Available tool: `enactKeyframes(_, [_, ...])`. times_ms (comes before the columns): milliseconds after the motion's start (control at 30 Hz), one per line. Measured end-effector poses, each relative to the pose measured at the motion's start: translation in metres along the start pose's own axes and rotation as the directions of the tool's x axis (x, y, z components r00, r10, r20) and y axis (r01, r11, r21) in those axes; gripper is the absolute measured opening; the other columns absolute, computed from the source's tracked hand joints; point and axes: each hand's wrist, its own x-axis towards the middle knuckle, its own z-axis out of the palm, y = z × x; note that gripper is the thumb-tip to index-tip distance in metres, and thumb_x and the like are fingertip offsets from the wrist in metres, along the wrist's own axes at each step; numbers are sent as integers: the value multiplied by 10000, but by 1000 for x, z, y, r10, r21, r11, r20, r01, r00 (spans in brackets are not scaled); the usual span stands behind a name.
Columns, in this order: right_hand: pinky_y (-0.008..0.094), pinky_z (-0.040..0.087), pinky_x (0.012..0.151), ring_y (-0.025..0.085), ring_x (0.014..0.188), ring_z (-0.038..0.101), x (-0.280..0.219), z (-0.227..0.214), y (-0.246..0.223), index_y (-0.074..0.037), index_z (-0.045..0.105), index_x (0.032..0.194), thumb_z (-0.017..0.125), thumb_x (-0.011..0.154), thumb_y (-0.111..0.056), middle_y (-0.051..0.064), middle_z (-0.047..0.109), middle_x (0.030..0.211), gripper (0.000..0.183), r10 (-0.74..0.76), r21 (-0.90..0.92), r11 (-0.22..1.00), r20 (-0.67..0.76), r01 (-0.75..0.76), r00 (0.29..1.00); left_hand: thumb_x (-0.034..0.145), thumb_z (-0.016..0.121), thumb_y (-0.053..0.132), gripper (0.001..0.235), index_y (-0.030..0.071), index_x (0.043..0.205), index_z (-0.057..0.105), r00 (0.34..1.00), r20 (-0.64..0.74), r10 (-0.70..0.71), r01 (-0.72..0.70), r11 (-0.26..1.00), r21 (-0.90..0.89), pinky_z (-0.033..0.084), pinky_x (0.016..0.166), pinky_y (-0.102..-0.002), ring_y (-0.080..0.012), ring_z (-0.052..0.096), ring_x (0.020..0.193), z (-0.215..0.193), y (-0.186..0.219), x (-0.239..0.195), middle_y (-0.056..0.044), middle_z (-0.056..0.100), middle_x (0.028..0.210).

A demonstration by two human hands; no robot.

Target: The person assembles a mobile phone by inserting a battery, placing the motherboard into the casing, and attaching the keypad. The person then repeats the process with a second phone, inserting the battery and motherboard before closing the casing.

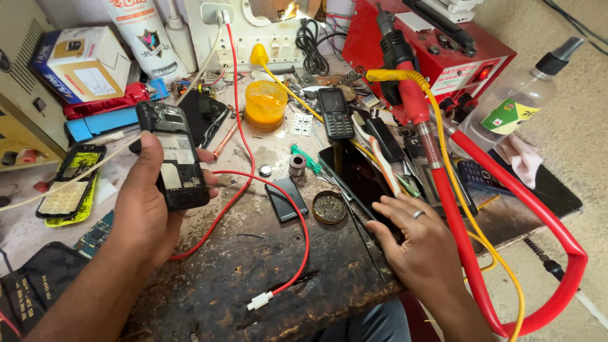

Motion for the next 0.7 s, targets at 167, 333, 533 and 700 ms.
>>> enactKeyframes(167, [435,512,944,338,1108,654,18,-5,-5,-104,748,1143,787,783,-418,136,741,1141,480,122,-160,981,43,-113,992,1001,410,577,563,121,1298,553,997,-46,64,-66,997,-49,609,708,-440,-231,701,837,-2,15,-1,-127,695,1087])
enactKeyframes(333, [459,547,894,337,1045,682,40,-11,-17,-177,753,1170,719,808,-555,117,755,1087,525,346,-382,887,179,-258,921,1054,419,596,617,82,1352,584,947,-133,293,-312,937,-160,601,700,-410,-239,710,820,-18,39,-2,-129,727,1112])
enactKeyframes(533, [496,553,813,359,987,701,106,11,-33,-133,733,1182,696,867,-570,164,744,1068,541,215,-264,950,155,-169,964,1062,439,631,662,60,1354,606,903,-173,393,-420,892,-167,593,725,-400,-243,704,840,-31,54,-1,-154,729,1130])
enactKeyframes(700, [508,555,841,384,1013,695,185,70,-20,-48,667,1191,782,804,-601,221,724,1080,685,288,-378,909,268,-175,919,1023,432,645,639,76,1260,602,923,-141,359,-372,925,-77,594,703,-415,-230,697,819,-28,47,5,-121,710,1071])
